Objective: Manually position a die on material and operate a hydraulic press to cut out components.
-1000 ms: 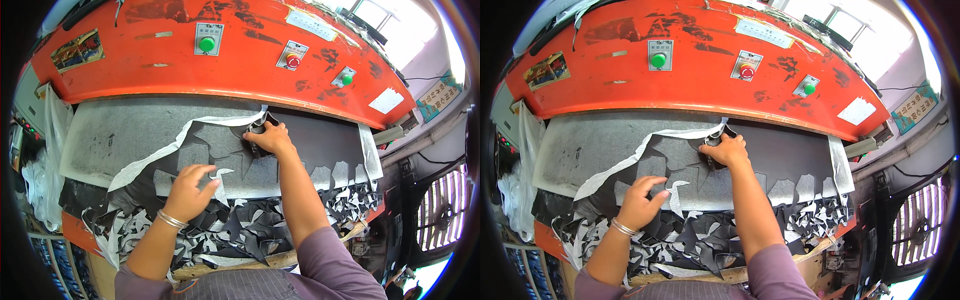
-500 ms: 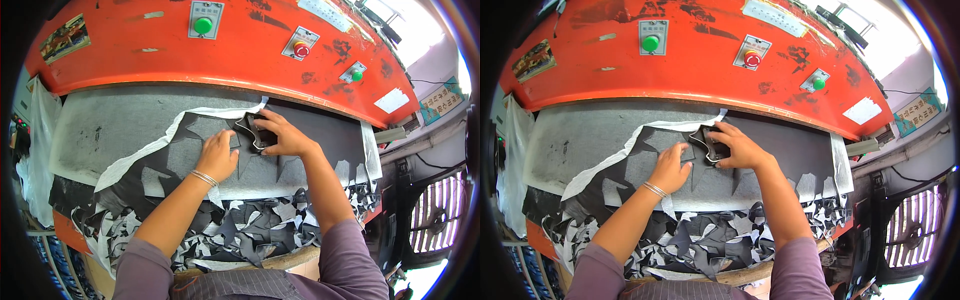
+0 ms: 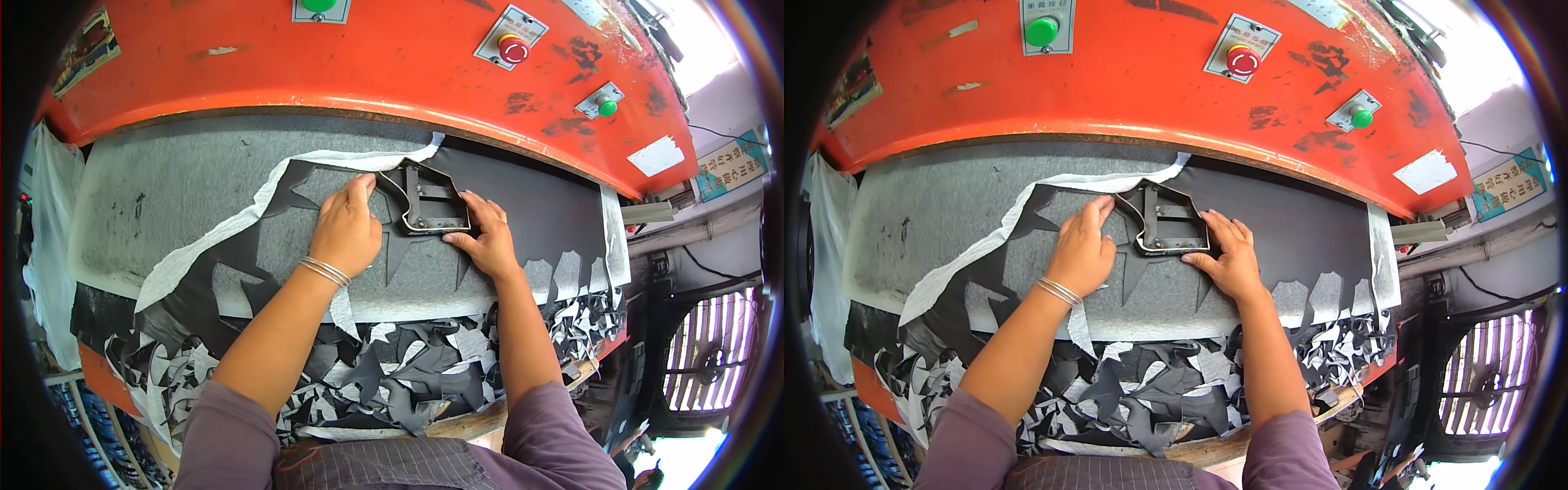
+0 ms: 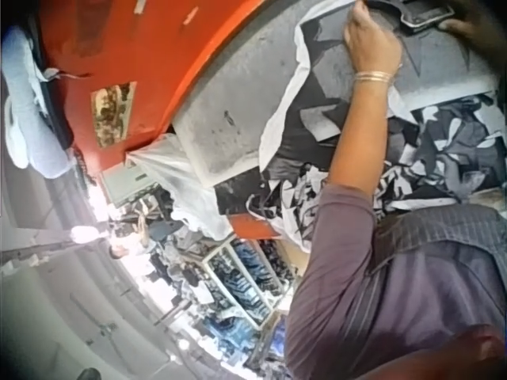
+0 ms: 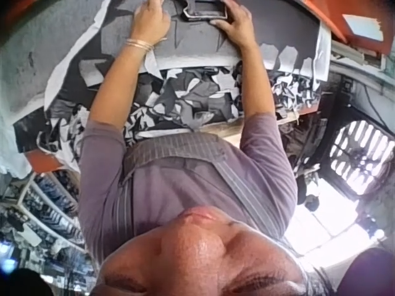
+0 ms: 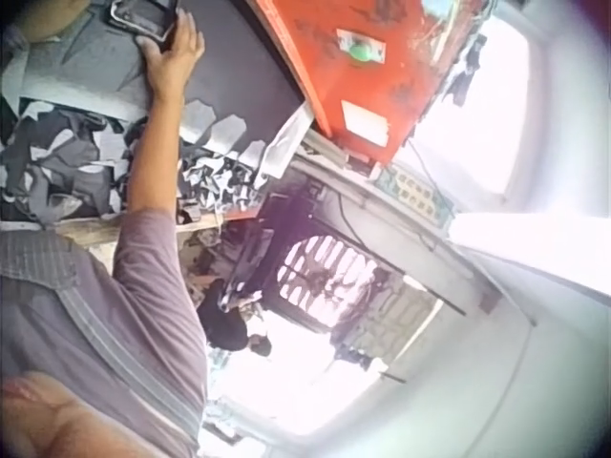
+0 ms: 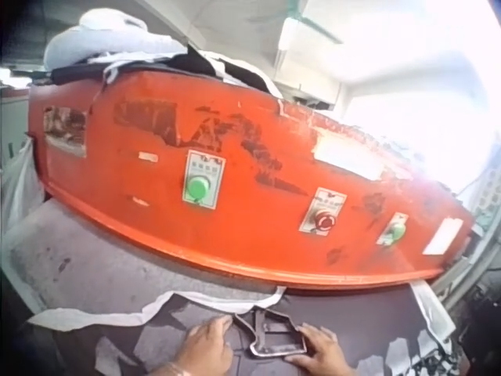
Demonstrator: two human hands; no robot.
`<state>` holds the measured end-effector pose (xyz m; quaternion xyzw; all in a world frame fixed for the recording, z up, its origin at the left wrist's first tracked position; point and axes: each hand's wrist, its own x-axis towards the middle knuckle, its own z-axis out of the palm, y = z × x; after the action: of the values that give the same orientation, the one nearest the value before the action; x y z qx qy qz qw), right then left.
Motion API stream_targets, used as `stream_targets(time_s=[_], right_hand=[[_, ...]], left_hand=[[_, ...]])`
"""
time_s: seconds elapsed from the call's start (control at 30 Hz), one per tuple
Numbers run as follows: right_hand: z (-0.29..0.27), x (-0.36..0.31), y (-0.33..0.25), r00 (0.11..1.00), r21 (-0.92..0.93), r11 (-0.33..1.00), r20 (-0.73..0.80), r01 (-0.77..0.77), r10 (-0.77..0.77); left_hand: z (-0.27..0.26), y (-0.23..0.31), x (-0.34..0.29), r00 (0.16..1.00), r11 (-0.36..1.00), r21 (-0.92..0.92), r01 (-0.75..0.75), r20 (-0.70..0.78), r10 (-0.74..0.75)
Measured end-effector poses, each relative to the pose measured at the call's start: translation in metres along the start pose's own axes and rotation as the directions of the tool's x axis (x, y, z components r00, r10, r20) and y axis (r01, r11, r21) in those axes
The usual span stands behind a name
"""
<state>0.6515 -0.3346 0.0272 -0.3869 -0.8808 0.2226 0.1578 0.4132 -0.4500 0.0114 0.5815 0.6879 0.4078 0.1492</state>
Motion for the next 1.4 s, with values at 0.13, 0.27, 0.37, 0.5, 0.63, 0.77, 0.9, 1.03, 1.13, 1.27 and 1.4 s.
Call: stream_targets(time_s=[0.13,0.27,0.37,0.5,0.63,0.77,0.9,1.03,1.13,1.27,1.4], right_hand=[[0.0019,0.001,-0.0077,0.999,-0.024,0.999,-0.03,0.027,-0.028],[0.0009,0.0008,-0.0062,0.997,-0.055,0.996,-0.027,0.065,-0.066],[0.0011,0.0025,-0.0074,0.994,-0.073,0.992,-0.025,0.105,-0.107],[0.001,0.0015,-0.0051,0.996,-0.045,0.995,0.01,0.091,-0.09],[-0.0031,0.0008,-0.0034,0.996,-0.03,0.996,0.021,0.087,-0.087],[-0.0029,0.0032,-0.0081,0.994,-0.053,0.993,0.031,0.105,-0.103],[0.0005,0.0018,-0.0034,0.995,-0.064,0.993,0.031,0.095,-0.094],[0.0009,0.0021,-0.0111,0.996,-0.077,0.993,0.024,0.093,-0.091],[0.002,0.0013,-0.0107,0.996,-0.074,0.993,0.014,0.093,-0.093],[-0.0001,0.0009,-0.0073,0.995,-0.082,0.992,0.013,0.096,-0.095],[-0.0013,0.0027,-0.0056,0.994,-0.062,0.992,0.043,0.107,-0.105]], left_hand=[[-0.0012,-0.0035,-0.0001,1.0,1.0,0.009,0.025,0.008,-0.025],[0.0006,-0.0014,-0.0009,1.0,0.999,0.032,0.024,-0.004,-0.024],[-0.001,-0.003,-0.0022,0.999,0.999,-0.001,0.047,-0.009,-0.047],[-0.0021,-0.005,-0.0031,1.0,1.0,0.014,-0.007,-0.025,0.007],[-0.0014,-0.0038,-0.0035,1.0,1.0,0.021,-0.003,-0.019,0.004],[-0.0033,-0.0051,-0.0037,0.999,1.0,-0.008,0.015,-0.029,-0.015],[0.0011,-0.006,-0.0047,1.0,1.0,0.02,-0.007,-0.029,0.008],[-0.002,-0.0078,-0.0066,0.999,0.999,0.033,-0.003,-0.033,0.004],[-0.0027,-0.0086,-0.0064,1.0,1.0,0.024,-0.005,-0.02,0.005],[-0.0016,-0.0076,-0.0051,1.0,1.0,0.029,-0.002,-0.019,0.003],[-0.0045,-0.0067,-0.0049,1.0,1.0,0.004,0.016,0.0,-0.016]])
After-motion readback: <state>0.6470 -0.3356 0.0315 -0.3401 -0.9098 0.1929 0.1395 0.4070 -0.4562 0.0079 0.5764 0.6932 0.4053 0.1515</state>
